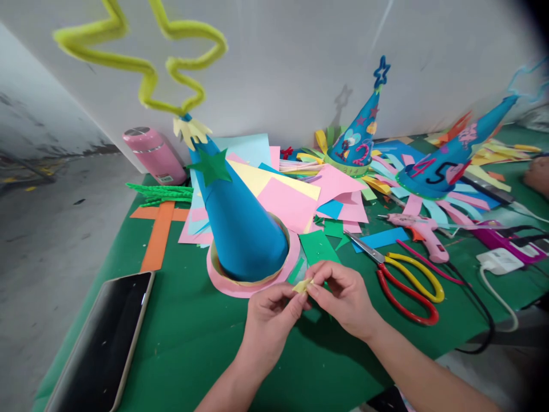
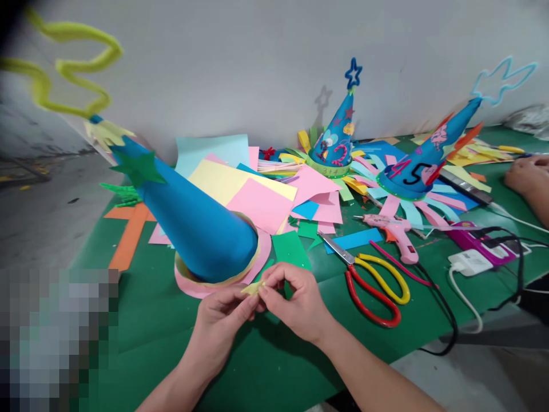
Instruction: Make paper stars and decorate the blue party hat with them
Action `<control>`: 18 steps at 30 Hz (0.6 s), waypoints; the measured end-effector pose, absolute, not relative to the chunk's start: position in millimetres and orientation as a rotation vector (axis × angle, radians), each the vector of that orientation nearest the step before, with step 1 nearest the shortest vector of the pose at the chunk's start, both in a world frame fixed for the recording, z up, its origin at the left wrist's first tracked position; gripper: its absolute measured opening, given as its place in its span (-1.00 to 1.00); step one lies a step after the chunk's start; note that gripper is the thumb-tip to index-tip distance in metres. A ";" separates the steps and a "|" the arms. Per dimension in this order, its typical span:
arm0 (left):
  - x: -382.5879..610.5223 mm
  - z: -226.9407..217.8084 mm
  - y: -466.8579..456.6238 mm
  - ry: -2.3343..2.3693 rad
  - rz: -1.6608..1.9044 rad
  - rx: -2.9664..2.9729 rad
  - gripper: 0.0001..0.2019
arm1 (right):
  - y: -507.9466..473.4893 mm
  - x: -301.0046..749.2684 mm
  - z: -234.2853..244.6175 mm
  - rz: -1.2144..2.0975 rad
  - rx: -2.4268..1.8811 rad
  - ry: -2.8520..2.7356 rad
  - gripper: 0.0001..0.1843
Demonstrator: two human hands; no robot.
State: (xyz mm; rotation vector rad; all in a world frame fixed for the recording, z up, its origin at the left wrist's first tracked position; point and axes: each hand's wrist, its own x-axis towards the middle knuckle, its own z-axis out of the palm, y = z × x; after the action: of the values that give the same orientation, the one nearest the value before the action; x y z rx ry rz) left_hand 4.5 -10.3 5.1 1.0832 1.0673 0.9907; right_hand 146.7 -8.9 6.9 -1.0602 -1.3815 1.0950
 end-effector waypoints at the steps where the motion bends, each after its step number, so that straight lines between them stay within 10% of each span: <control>1: 4.6 5.1 -10.4 1.061 0.996 1.088 -0.89 | -9.1 146.0 7.2 1.095 -1.065 -1.381 -0.87; 18: 5.5 -1.7 -11.8 1.049 1.005 0.919 -0.88 | -11.1 144.5 3.6 1.046 -1.197 -1.322 -0.91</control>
State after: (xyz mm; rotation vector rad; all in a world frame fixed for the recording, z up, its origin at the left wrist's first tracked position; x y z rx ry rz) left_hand 5.5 -11.8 -1.7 0.9191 1.0486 1.0052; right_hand 144.5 -11.1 3.6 -1.1973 -1.3217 1.0456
